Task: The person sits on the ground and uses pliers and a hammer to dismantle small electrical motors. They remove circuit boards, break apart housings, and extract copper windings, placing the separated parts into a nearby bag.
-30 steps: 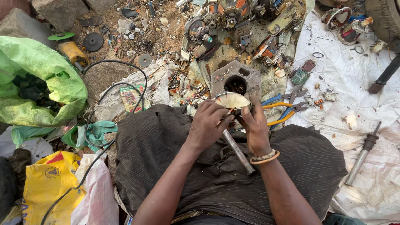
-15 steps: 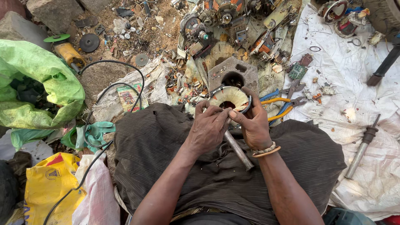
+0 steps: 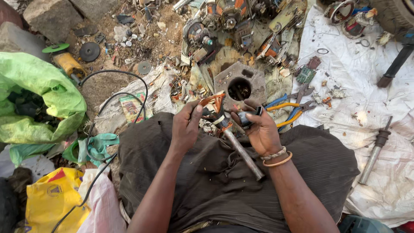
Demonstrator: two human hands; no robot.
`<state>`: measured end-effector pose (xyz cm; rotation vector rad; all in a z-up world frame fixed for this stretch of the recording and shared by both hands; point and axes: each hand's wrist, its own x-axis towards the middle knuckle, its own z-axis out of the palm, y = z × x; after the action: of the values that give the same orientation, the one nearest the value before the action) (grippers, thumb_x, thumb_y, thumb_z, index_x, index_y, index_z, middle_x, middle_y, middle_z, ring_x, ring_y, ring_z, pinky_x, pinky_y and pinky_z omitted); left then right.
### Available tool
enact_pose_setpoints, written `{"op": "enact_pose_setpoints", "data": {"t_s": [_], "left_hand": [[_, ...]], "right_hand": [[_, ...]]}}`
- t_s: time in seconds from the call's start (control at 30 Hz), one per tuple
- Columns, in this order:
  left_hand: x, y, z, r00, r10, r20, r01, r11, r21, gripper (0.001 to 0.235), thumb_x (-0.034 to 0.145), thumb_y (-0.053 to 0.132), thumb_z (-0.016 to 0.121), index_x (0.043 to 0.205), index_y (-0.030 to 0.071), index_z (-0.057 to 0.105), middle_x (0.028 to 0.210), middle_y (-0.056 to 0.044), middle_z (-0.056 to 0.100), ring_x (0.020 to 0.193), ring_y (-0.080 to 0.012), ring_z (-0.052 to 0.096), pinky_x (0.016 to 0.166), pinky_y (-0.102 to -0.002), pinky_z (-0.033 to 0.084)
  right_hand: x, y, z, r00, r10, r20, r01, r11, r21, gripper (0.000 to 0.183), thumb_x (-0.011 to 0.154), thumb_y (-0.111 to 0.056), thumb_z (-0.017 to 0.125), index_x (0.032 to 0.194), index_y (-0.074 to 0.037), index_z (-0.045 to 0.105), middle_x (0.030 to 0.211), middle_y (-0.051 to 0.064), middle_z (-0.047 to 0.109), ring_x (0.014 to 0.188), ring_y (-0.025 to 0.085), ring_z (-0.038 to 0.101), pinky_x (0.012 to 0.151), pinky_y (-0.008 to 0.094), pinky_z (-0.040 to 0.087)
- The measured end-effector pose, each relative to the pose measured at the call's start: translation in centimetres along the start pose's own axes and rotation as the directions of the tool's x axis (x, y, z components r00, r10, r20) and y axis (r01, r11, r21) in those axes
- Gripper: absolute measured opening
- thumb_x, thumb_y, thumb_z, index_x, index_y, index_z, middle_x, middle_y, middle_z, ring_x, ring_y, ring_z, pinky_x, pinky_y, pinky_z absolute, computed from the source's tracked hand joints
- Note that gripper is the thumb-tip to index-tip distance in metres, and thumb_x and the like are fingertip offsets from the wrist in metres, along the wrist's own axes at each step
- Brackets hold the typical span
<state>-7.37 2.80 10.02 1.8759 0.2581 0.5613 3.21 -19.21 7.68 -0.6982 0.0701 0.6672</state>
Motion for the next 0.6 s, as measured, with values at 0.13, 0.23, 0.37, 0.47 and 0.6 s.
{"op": "enact_pose_setpoints", "data": {"t_s": [0.13,0.23,0.37,0.47,0.6], "left_hand": [[0.4,-4.2,0.6,0.914,-0.404,-0.024,0.396,0.904,-0.160,0.029,0.102,0.027,0.065,0.109,0.000,0.072,0.076,-0.007,0.063,0.065,-0.0134,0.049,0.059,-0.032,0.040],[0.8,-7.3,0.8,0.877,-0.465,-0.118,0.403,0.848,-0.345,0.024,0.099,0.021,0.070,0.103,-0.003,0.069,0.084,-0.004,0.067,0.074,-0.0100,0.057,0.065,-0.028,0.048],[0.5,-9.4,1.8,0.785,-0.594,-0.177,0.503,0.777,-0.379,0.020,0.096,0.016,0.068,0.104,-0.002,0.067,0.087,-0.005,0.070,0.076,-0.0106,0.064,0.065,-0.028,0.051],[0.7,-9.2,2.2,0.794,-0.586,-0.158,0.505,0.782,-0.364,0.022,0.095,0.015,0.068,0.108,-0.002,0.066,0.091,-0.008,0.074,0.078,-0.0110,0.067,0.067,-0.029,0.053],[1.8,-8.1,2.2,0.702,-0.708,-0.078,0.683,0.700,-0.210,0.026,0.096,0.019,0.066,0.117,0.003,0.068,0.092,-0.008,0.075,0.075,-0.0135,0.064,0.065,-0.032,0.050]], "right_hand": [[0.8,0.9,-3.5,0.983,0.002,-0.183,-0.055,0.956,-0.288,0.029,0.090,0.001,0.065,0.118,-0.003,0.059,0.104,0.016,0.075,0.098,0.027,0.072,0.087,0.037,0.062],[0.8,1.5,-4.4,0.982,-0.022,-0.185,-0.046,0.934,-0.354,0.020,0.101,-0.005,0.070,0.119,-0.001,0.064,0.101,0.006,0.070,0.088,0.019,0.066,0.064,0.029,0.048],[-0.4,1.6,-3.8,0.990,0.138,-0.035,-0.126,0.736,-0.665,0.018,0.093,-0.008,0.070,0.110,-0.003,0.070,0.098,0.005,0.074,0.085,0.013,0.069,0.075,0.028,0.059],[-0.5,0.5,-0.6,0.778,0.599,0.192,0.019,0.282,-0.959,0.018,0.091,-0.011,0.076,0.107,-0.004,0.074,0.094,0.005,0.076,0.084,0.013,0.068,0.076,0.029,0.057],[3.4,-7.0,8.9,0.412,0.909,-0.055,0.267,-0.179,-0.947,0.014,0.095,-0.020,0.071,0.092,-0.007,0.076,0.084,0.007,0.078,0.074,0.019,0.076,0.072,0.033,0.064]]}}
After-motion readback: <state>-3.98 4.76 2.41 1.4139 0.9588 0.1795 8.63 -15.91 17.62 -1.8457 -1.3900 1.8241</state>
